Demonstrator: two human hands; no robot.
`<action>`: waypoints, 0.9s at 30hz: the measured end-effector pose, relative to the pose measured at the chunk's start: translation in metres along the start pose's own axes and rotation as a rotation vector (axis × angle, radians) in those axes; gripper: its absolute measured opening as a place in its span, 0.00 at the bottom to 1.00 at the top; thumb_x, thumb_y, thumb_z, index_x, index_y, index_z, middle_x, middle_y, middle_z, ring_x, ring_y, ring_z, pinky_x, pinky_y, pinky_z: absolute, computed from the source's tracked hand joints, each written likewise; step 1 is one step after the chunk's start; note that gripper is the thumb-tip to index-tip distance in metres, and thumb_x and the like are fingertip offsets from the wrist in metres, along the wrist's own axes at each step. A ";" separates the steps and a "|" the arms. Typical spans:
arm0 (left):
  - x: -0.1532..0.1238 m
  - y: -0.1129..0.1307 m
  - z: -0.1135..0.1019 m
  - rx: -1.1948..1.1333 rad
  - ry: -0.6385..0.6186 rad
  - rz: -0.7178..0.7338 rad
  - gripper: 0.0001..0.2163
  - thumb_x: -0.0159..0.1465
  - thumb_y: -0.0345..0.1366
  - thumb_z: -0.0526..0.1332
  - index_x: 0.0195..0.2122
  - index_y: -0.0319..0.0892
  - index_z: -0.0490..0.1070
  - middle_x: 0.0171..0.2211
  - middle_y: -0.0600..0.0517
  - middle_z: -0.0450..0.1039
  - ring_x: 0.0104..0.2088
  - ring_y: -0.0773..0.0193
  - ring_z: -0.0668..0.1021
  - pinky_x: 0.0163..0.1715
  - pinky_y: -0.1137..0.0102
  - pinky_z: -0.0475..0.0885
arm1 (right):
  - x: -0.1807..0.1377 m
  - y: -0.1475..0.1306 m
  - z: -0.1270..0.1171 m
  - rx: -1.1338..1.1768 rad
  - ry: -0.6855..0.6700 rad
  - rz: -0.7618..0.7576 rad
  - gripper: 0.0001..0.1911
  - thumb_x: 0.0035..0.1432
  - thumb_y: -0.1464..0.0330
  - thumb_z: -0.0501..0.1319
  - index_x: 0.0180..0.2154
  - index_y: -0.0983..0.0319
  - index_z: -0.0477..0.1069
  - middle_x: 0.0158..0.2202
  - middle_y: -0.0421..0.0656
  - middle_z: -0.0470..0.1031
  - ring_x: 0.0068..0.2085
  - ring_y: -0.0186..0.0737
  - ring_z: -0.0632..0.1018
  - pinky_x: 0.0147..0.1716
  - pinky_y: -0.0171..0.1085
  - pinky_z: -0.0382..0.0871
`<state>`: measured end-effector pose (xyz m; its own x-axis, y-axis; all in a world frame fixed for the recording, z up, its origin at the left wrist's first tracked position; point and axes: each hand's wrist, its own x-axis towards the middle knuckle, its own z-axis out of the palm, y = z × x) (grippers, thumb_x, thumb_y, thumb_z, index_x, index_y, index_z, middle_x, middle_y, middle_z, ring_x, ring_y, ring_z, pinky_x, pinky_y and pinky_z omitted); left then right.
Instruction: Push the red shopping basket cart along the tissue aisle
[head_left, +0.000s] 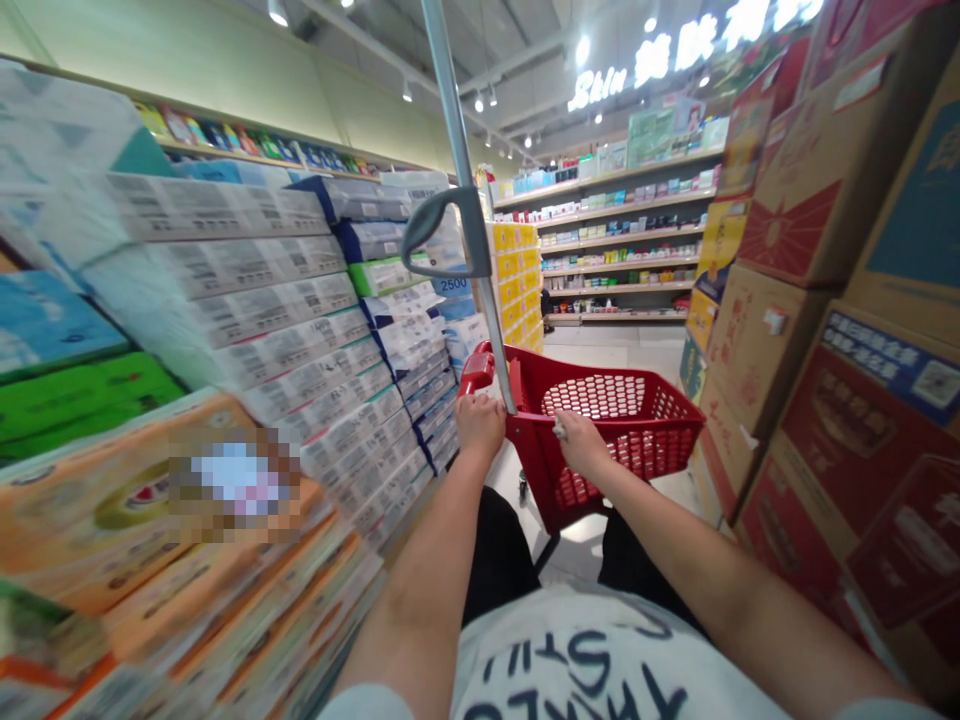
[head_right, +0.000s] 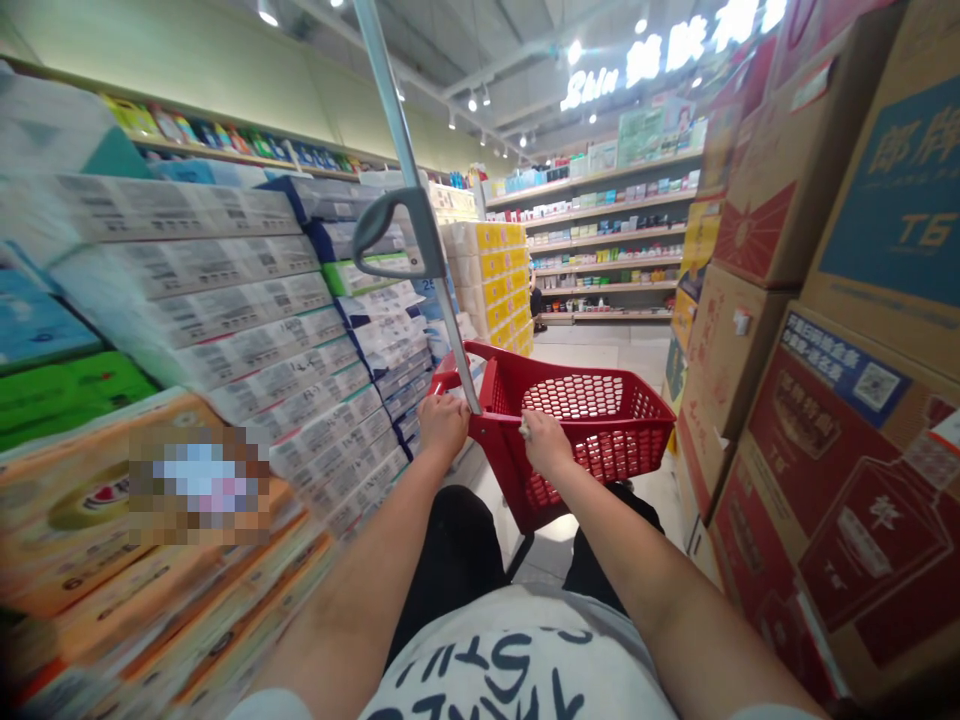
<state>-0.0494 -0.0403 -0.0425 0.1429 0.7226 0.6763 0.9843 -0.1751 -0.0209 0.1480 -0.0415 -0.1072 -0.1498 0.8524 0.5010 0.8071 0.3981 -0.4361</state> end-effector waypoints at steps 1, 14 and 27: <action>0.000 0.000 0.000 0.006 0.001 -0.003 0.17 0.67 0.38 0.49 0.29 0.41 0.76 0.34 0.45 0.75 0.41 0.53 0.69 0.48 0.58 0.57 | -0.001 0.002 -0.001 -0.014 0.006 0.044 0.26 0.52 0.78 0.52 0.54 0.64 0.65 0.52 0.49 0.70 0.53 0.42 0.68 0.55 0.41 0.57; -0.001 -0.003 -0.001 -0.052 -0.014 -0.021 0.17 0.67 0.38 0.49 0.30 0.42 0.76 0.35 0.44 0.74 0.42 0.52 0.69 0.48 0.57 0.57 | -0.007 0.000 -0.008 -0.076 -0.037 -0.068 0.26 0.54 0.77 0.52 0.56 0.62 0.63 0.53 0.48 0.69 0.53 0.42 0.67 0.54 0.39 0.58; -0.008 -0.021 -0.003 -0.039 0.049 -0.070 0.17 0.66 0.37 0.50 0.28 0.41 0.77 0.32 0.43 0.74 0.41 0.51 0.69 0.48 0.56 0.57 | 0.008 -0.023 0.002 -0.069 -0.073 0.029 0.16 0.52 0.75 0.53 0.43 0.61 0.70 0.42 0.46 0.74 0.44 0.41 0.71 0.44 0.36 0.59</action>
<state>-0.0717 -0.0443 -0.0453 0.0681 0.7002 0.7107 0.9867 -0.1525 0.0557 0.1272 -0.0435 -0.0945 -0.1650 0.8865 0.4324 0.8486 0.3511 -0.3958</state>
